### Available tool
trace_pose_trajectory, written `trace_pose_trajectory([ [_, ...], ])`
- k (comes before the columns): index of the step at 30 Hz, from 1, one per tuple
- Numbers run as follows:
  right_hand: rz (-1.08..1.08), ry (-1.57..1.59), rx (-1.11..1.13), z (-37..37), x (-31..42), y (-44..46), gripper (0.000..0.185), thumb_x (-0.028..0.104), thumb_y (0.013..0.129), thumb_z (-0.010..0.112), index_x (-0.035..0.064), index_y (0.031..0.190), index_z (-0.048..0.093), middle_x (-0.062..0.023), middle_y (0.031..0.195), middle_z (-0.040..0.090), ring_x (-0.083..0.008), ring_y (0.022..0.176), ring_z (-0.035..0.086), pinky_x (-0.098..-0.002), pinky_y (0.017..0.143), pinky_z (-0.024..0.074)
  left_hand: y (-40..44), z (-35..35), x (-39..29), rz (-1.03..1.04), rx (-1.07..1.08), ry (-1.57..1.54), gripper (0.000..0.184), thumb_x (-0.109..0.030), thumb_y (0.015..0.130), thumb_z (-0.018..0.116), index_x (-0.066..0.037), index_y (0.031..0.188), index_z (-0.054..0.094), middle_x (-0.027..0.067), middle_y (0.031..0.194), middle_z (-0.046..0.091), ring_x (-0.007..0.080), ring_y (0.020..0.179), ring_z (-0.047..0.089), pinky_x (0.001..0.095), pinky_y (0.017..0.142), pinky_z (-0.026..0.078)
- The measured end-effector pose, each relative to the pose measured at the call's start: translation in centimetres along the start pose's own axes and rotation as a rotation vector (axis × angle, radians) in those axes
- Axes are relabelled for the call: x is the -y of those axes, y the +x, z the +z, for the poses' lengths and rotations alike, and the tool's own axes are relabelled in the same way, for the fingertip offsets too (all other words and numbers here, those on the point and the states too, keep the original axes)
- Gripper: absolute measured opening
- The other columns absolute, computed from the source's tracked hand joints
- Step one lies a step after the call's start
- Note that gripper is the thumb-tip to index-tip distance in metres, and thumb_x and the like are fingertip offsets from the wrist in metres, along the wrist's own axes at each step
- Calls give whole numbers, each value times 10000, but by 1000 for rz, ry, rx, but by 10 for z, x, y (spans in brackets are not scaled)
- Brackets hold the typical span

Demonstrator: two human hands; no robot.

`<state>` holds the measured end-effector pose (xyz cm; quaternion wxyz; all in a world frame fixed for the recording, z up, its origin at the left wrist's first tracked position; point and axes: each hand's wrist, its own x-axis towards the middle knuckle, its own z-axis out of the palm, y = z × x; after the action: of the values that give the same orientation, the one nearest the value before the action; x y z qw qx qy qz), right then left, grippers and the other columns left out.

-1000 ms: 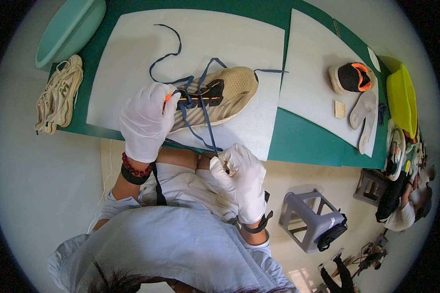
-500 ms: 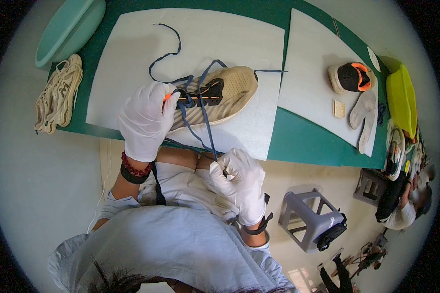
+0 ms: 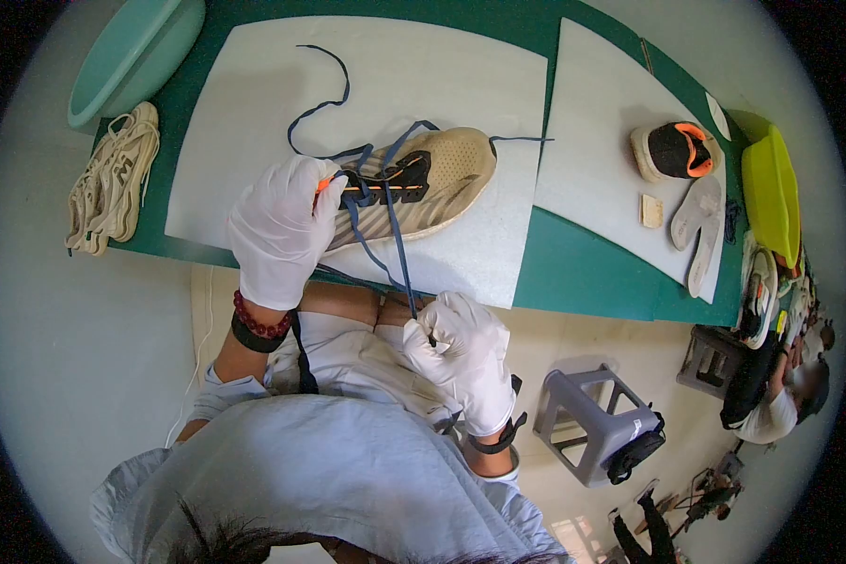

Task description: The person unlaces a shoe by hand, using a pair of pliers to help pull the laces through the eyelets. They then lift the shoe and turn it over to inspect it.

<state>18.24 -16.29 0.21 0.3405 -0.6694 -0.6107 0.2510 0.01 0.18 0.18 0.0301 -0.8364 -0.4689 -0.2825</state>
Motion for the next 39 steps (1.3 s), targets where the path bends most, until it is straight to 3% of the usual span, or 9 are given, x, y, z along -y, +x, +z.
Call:
trace_pose_trajectory([
  [7, 40, 7, 34, 1, 1, -1, 221, 138, 924, 753, 78, 788, 591, -111, 754, 581, -345, 697, 602, -434, 623, 471, -1, 1, 0, 5, -5, -7, 149, -191, 921, 809, -133, 998, 695, 46, 888, 704, 278, 800, 677, 390, 692, 533],
  [10, 282, 67, 115, 3, 0, -1, 156, 162, 989, 735, 70, 884, 664, -118, 858, 652, -324, 775, 657, -397, 692, 518, 1, -2, -1, 0, 15, 2, 145, -193, 920, 806, -134, 993, 695, 42, 886, 702, 276, 800, 675, 387, 694, 533],
  [13, 245, 72, -228, 13, -11, 4, 119, 168, 1028, 719, 50, 1019, 714, -124, 993, 697, -277, 868, 698, -352, 785, 552, 1, -1, -1, 0, 12, 6, 142, -200, 919, 803, -137, 989, 697, 38, 884, 700, 274, 798, 672, 388, 694, 531],
  [17, 213, 280, -513, 3, -3, 41, 149, 141, 1019, 730, 13, 1094, 716, -121, 1030, 700, -224, 916, 700, -328, 866, 554, 2, -1, -3, -1, 14, -3, 140, -210, 924, 799, -137, 982, 696, 33, 884, 698, 274, 795, 671, 390, 688, 527],
  [22, 107, -35, -230, 15, 23, 86, 232, 249, 984, 772, 30, 1044, 726, -148, 906, 675, -358, 856, 664, -433, 764, 538, 2, -3, -3, -1, 10, 12, 149, -223, 932, 792, -129, 963, 680, 36, 879, 688, 273, 787, 668, 393, 677, 523],
  [25, -5, -134, -261, 36, 5, 94, 211, 250, 973, 772, 47, 994, 716, -133, 875, 659, -348, 838, 663, -437, 746, 534, 1, 1, -2, -19, 35, 14, 154, -231, 938, 787, -131, 959, 672, 37, 871, 680, 271, 784, 666, 398, 671, 522],
  [29, 105, -61, -241, 37, 5, 94, 219, 265, 955, 774, 82, 874, 684, -120, 833, 651, -347, 815, 662, -453, 710, 522, -1, 3, -1, -15, 24, 49, 152, -233, 939, 785, -134, 965, 672, 37, 865, 673, 272, 789, 666, 401, 671, 521],
  [32, 11, -114, -224, 35, -3, 96, 242, 262, 953, 757, 83, 825, 656, -130, 818, 643, -363, 807, 656, -459, 700, 514, -1, -1, -3, -22, 31, 62, 150, -231, 936, 787, -136, 967, 675, 35, 866, 673, 271, 794, 667, 400, 674, 523],
  [39, -97, -114, -252, 38, -8, 95, 238, 189, 957, 742, 48, 810, 620, -143, 783, 597, -361, 773, 612, -447, 689, 475, 0, 2, -1, -12, 20, 40, 139, -226, 936, 789, -141, 973, 685, 28, 868, 680, 259, 799, 668, 391, 683, 532],
])
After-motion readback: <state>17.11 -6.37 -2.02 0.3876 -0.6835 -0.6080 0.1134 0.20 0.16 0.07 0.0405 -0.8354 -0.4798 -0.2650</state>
